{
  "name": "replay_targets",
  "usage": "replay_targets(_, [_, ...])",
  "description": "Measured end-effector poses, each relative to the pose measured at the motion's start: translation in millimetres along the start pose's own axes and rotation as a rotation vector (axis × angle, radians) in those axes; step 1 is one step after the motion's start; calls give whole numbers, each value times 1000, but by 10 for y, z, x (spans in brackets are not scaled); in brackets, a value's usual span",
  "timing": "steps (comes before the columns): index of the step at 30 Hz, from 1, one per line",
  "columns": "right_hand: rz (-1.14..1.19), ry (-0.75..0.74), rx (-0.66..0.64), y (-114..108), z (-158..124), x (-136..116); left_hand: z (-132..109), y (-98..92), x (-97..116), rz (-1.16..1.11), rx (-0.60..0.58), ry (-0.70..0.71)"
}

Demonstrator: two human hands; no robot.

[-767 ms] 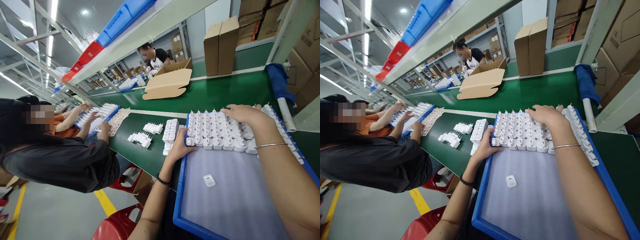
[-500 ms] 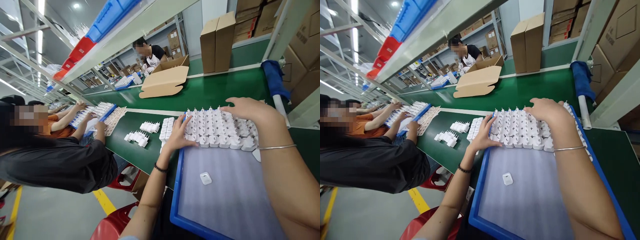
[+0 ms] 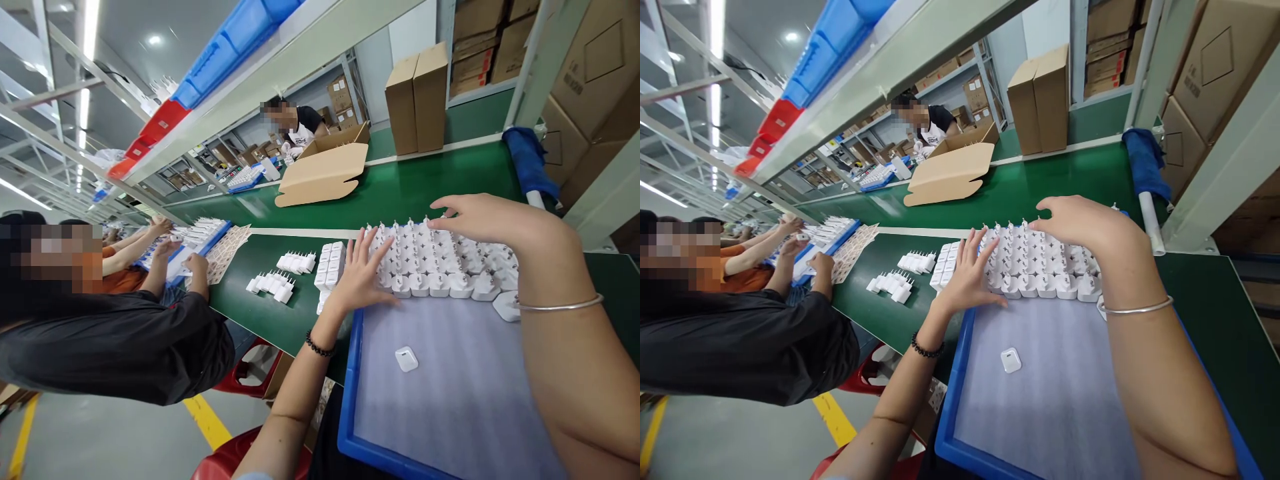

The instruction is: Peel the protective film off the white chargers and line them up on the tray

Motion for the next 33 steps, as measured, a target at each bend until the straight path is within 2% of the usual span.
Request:
replay_targets(4, [-2,1,3,-29,-33,-19,30,76,203,105,29,-13])
replay_targets(10, [6,-14,-18,-37,-57,-86,84,128,190,175,-1,29])
replay_targets(15, [24,-31,-4,-34,-41,-81,138,173,187,228,-84,2])
replay_targets(18, [42,-29,13,-59,-51,-48,97,178,291,238,-65,27])
replay_targets(21, [65,-29,33,-113,-87,-17,47,201,490,213,-9,137])
replay_targets(23, [81,-19,49,-158,-119,20,73,258,575,198,-14,181])
replay_targets(28, [121,36,71,-270,-216,223,290,381,518,180,-74,137])
replay_targets(31, [135,45,116,-351,-277,362,274,296,505,137,-59,164])
replay_targets(33, [135,58,143,-396,-315,431,148,128,537,49,-40,192])
Point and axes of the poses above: each hand's wrist, its own z-axis towards the middle knuckle, its own y-axis out of the palm, x = y × z, the point moved 7 cm from there along z, towards the middle knuckle, and after that the axes turned 12 degrees about -y, right-handed, at the moved point
